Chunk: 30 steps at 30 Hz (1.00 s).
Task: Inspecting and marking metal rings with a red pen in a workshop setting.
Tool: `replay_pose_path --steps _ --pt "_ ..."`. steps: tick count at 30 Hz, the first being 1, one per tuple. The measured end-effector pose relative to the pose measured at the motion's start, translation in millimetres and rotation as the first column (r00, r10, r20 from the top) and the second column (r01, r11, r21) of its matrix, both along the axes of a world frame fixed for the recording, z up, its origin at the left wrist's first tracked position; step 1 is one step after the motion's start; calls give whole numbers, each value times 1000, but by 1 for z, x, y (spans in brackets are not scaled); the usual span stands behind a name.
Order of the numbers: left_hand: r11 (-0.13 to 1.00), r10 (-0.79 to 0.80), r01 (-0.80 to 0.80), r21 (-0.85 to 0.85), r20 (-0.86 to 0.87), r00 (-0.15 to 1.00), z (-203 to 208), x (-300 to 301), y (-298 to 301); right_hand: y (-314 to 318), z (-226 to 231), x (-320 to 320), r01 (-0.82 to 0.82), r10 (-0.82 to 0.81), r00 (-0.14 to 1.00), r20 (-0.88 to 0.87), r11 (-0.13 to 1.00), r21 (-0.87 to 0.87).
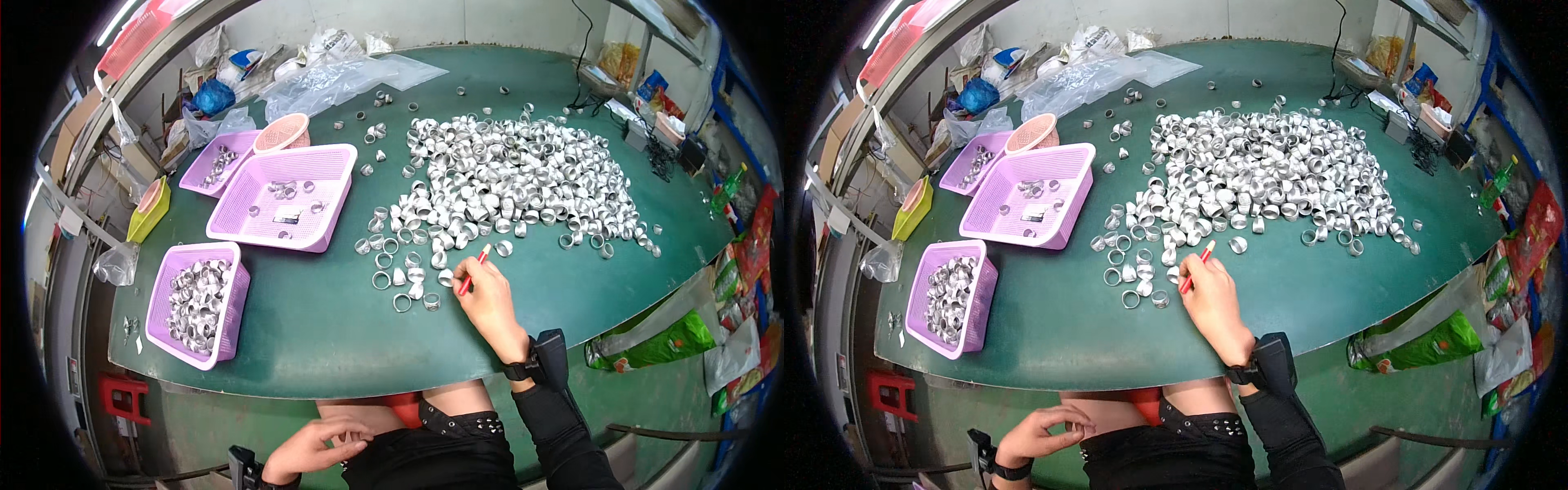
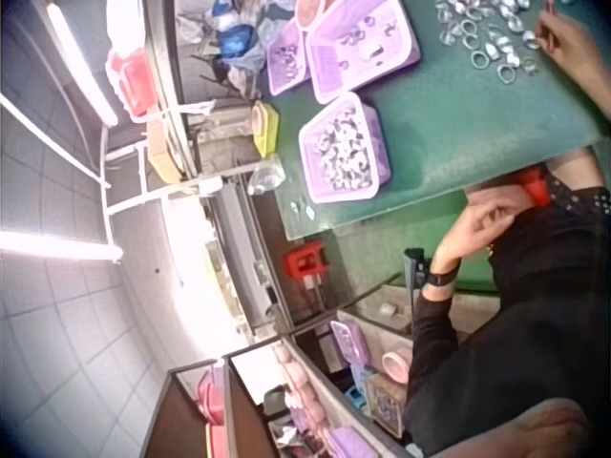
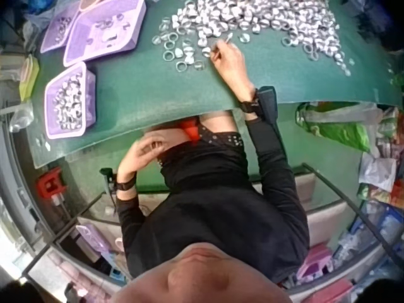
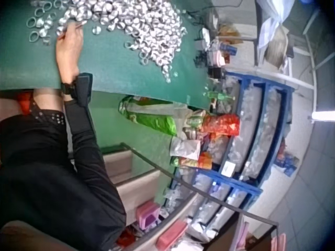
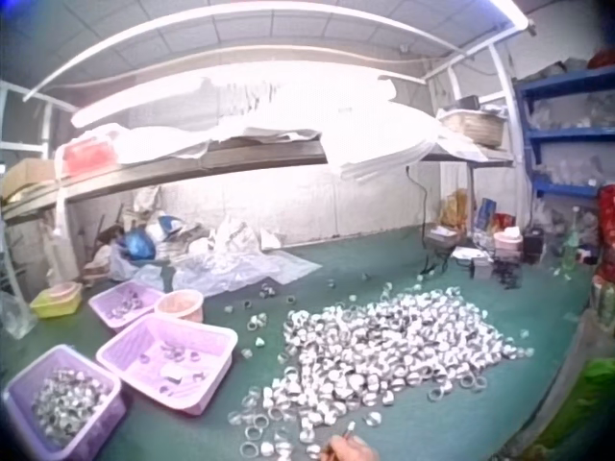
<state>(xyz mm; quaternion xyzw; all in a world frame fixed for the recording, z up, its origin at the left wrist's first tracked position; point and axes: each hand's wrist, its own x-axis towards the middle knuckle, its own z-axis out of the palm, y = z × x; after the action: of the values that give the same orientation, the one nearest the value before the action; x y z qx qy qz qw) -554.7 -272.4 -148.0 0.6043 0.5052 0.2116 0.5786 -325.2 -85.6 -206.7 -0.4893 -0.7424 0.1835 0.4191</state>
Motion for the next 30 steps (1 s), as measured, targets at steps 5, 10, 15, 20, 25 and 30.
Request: replay_pose_path --steps 5,10,15,20,25,30 --pt "869 -99 297 396 -449 888 15 50 106 -4 2 26 9 -46 992 -114 953 -302" --pt "625 116 457 633 -654 747 -21 83 165 3 -6 43 63 -119 986 -121 919 -389" --pt "646 20 482 592 -644 764 -31 80 164 0 13 55 58 -57 998 13 971 -230" --pt "890 76 133 437 -428 900 -24 77 131 -7 6 44 -117 119 993 6 985 -128" --pt "814 82 183 552 -420 904 -41 65 116 -27 19 39 -254 106 932 -347 874 -415" --pt "915 92 29 403 -278 956 -35 60 105 -56 14 26 -517 89 665 -742 771 -371"
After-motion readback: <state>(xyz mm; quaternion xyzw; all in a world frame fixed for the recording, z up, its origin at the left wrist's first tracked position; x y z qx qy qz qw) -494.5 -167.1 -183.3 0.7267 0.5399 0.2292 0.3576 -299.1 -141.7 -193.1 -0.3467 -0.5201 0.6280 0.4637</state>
